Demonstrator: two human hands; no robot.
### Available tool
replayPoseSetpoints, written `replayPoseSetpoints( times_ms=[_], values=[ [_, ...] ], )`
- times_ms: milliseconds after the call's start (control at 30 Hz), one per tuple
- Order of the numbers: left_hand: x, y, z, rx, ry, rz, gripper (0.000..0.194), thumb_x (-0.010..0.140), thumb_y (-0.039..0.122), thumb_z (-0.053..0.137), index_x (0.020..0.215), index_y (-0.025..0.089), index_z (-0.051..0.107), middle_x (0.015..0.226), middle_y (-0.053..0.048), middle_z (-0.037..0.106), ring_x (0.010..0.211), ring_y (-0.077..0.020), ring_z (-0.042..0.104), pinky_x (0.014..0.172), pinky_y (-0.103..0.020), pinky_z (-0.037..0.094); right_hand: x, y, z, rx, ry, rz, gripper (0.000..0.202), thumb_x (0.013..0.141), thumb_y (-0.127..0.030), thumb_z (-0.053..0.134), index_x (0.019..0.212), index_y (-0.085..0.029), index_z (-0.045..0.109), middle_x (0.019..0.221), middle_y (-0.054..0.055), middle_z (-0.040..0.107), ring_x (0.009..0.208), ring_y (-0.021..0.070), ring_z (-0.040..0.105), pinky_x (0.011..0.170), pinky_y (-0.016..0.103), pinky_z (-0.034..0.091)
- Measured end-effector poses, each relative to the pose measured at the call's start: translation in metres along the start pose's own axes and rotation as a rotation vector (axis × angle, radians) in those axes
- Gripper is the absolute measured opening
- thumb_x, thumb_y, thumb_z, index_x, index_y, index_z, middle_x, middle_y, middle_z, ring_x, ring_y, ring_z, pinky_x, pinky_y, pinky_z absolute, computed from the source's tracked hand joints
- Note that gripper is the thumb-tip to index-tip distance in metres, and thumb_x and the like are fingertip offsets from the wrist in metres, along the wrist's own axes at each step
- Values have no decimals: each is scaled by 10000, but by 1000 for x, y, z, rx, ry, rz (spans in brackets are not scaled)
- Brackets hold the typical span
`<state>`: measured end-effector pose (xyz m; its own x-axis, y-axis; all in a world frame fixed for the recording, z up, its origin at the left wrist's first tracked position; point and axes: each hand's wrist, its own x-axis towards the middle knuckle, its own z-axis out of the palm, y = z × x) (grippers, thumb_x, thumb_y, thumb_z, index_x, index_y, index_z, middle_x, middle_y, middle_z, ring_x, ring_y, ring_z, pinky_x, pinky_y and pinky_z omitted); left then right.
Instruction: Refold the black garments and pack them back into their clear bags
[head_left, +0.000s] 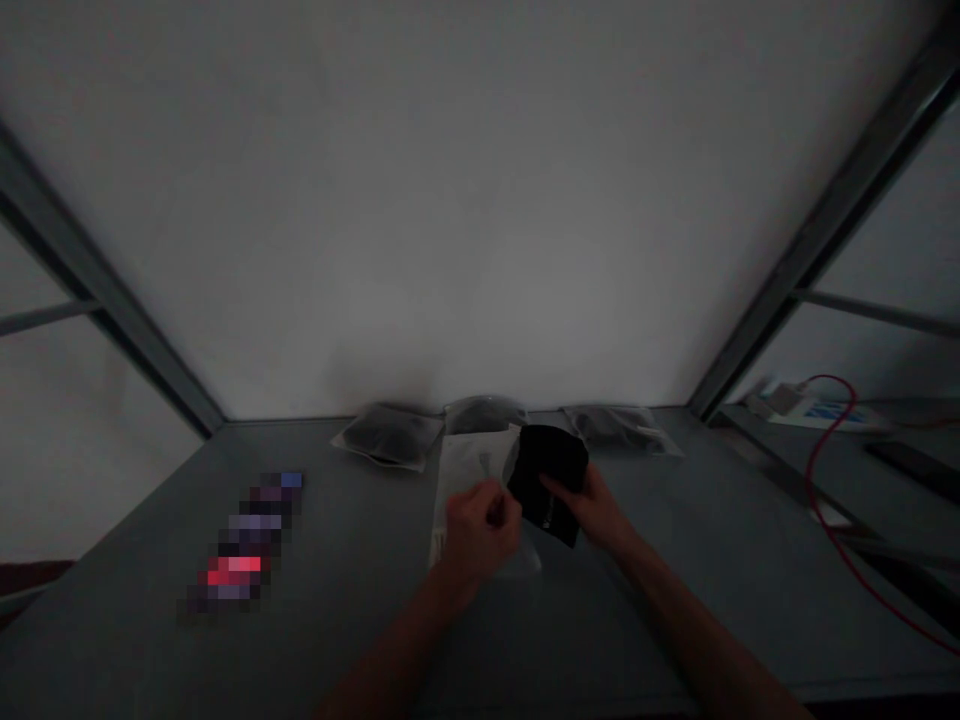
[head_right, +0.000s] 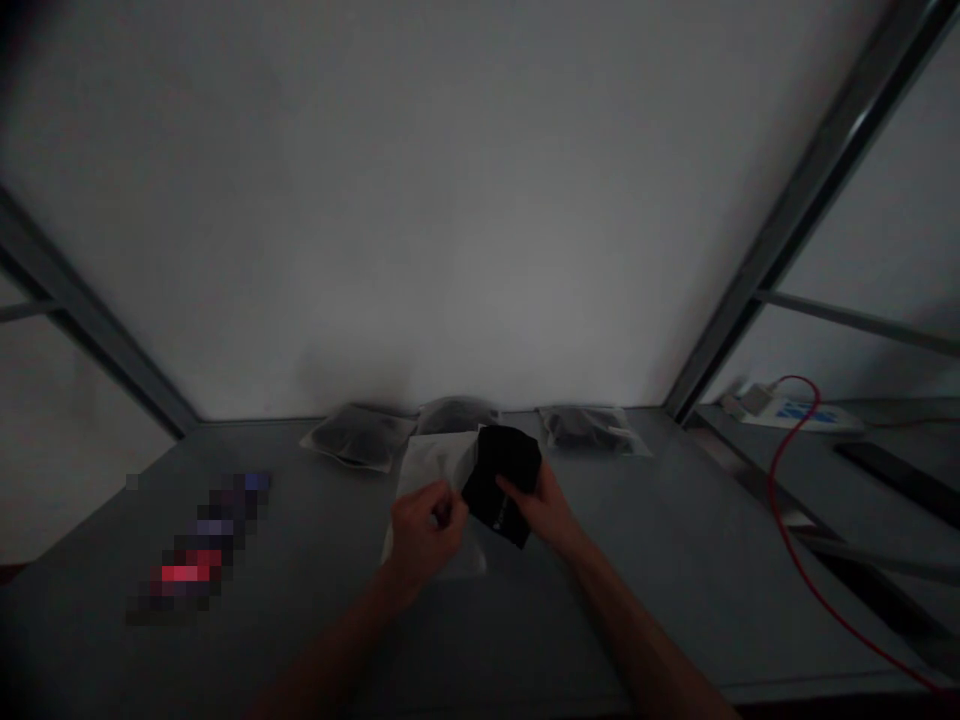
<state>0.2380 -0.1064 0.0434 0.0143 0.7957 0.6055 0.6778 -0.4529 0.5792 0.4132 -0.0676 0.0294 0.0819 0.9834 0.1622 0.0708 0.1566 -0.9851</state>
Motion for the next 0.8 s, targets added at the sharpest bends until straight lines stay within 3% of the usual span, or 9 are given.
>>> replayPoseSetpoints(
  times_ms=[133,300,400,567,633,700,800],
  values=[
    [-2,0,7,126,-86,-16,256,853,220,436,611,215,519,566,-10,560,505,-111,496,538,-246,380,-10,-8,12,-152,-23,-181,500,708,-447,730,1117,-236,535,1110,83,673,1058,278,629,958,463,486],
    [-4,3,12,272,-192,-10,229,880,202,457,687,220,579,659,-50,628,617,-159,595,569,-275,405,-15,-10,17,-212,-16,-105,486,723,-469,719,1098,-207,553,1045,97,691,979,282,645,880,446,514],
    [-6,4,13,323,-119,48,228,878,158,459,685,216,566,641,-46,617,611,-164,601,549,-281,388,-12,-11,14,-220,-126,-16,448,697,-483,720,1016,-192,602,988,90,704,944,288,647,833,431,523],
    [-8,5,12,275,111,269,222,877,88,467,690,200,510,610,-2,563,552,-124,558,529,-262,365,-13,-19,6,-205,-351,131,279,664,-388,693,846,-181,648,850,45,700,827,250,631,744,371,524],
    [-9,7,12,255,117,339,215,889,97,465,703,199,497,619,6,553,549,-117,549,525,-261,358,-16,-20,5,-212,-406,185,191,642,-316,669,785,-191,646,798,24,687,785,227,612,680,326,516],
    [-10,9,12,240,81,390,200,903,112,460,727,200,496,636,9,553,551,-115,542,523,-262,358,-17,-19,6,-225,-405,204,135,621,-265,626,734,-194,638,747,11,672,744,211,593,628,297,500],
    [-13,12,15,221,45,437,213,921,121,438,729,200,485,632,14,536,545,-111,528,519,-259,364,-15,-17,10,-215,-301,121,156,569,-229,573,711,-195,628,707,10,662,723,216,584,639,315,507]
  ],
)
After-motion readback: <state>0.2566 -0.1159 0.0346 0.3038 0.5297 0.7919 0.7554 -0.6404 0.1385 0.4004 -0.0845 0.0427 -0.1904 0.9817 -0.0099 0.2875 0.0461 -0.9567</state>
